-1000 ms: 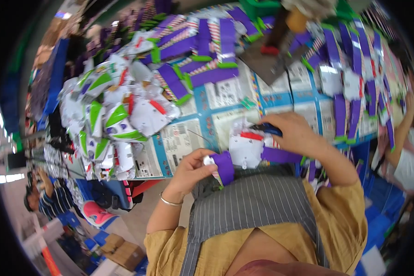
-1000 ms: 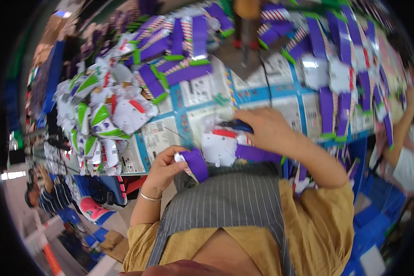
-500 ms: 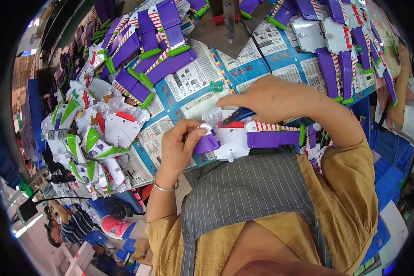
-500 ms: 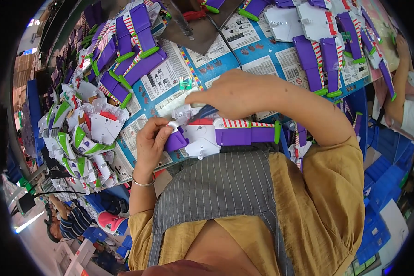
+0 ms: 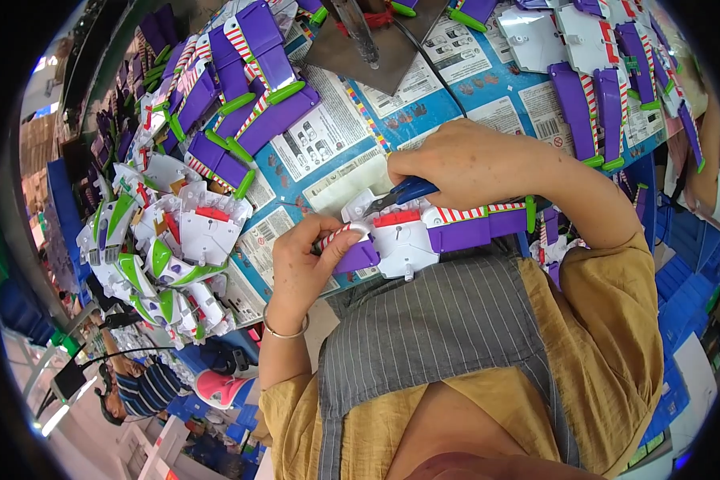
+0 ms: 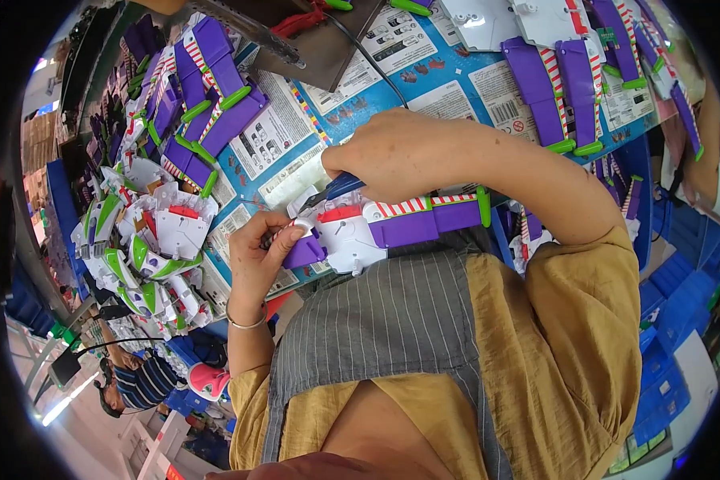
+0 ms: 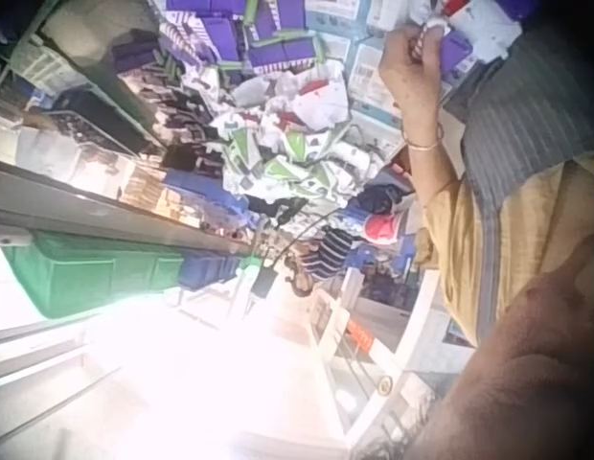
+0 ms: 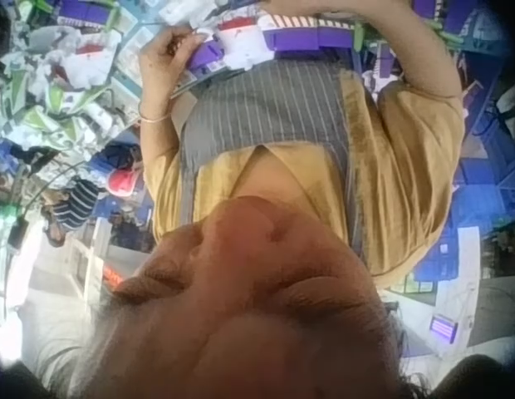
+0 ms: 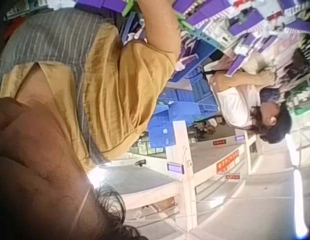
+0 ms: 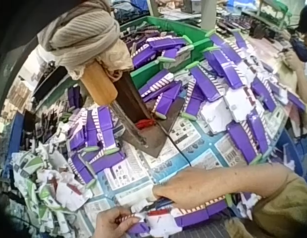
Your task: The person assembles toy wing units by attaching plastic wing sections to base plates and trimming pieces using pliers.
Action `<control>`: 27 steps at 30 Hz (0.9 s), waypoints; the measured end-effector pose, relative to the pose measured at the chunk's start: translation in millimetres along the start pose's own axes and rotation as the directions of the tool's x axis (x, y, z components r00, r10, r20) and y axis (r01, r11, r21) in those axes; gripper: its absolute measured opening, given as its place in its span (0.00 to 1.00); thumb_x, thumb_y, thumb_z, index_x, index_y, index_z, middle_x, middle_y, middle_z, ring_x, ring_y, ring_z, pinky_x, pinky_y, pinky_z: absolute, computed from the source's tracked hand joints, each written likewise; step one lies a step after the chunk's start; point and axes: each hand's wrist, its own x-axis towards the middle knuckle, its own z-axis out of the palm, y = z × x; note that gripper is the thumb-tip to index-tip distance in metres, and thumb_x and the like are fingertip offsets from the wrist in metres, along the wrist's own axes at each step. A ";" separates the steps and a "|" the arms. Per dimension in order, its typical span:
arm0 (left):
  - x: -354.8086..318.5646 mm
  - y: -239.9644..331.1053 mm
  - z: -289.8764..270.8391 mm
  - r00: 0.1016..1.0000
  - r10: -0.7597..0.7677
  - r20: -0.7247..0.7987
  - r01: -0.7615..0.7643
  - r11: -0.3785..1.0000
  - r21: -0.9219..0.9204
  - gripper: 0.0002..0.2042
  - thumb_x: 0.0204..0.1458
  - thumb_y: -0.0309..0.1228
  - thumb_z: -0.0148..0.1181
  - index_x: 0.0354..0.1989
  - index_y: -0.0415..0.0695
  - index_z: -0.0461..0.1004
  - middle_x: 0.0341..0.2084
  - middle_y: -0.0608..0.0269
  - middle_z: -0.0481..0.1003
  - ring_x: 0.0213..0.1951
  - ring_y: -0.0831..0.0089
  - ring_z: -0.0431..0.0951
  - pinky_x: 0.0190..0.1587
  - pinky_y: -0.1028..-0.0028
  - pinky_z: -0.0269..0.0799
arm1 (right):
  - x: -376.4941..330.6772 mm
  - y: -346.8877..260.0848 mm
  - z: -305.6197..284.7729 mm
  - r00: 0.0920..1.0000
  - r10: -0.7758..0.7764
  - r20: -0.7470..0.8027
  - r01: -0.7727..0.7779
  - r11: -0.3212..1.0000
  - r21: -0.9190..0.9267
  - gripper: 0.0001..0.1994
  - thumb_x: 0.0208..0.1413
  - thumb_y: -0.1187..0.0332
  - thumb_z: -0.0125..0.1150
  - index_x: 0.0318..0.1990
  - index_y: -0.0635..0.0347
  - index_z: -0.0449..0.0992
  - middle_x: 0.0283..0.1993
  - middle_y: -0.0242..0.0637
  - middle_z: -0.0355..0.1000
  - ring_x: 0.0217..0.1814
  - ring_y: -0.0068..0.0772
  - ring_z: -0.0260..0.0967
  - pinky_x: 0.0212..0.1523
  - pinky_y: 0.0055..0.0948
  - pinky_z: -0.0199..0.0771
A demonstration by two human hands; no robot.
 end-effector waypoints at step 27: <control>-6.2 8.6 65.6 0.979 -0.161 0.127 0.157 0.193 -0.968 0.20 0.56 0.37 0.53 0.55 0.46 0.62 0.51 0.63 0.66 0.55 0.67 0.66 0.57 0.60 0.63 | -25.4 -30.5 -13.6 0.906 -0.157 -0.393 -0.150 0.749 -0.645 0.09 0.38 0.73 0.56 0.31 0.59 0.70 0.31 0.36 0.67 0.38 0.32 0.65 0.39 0.30 0.62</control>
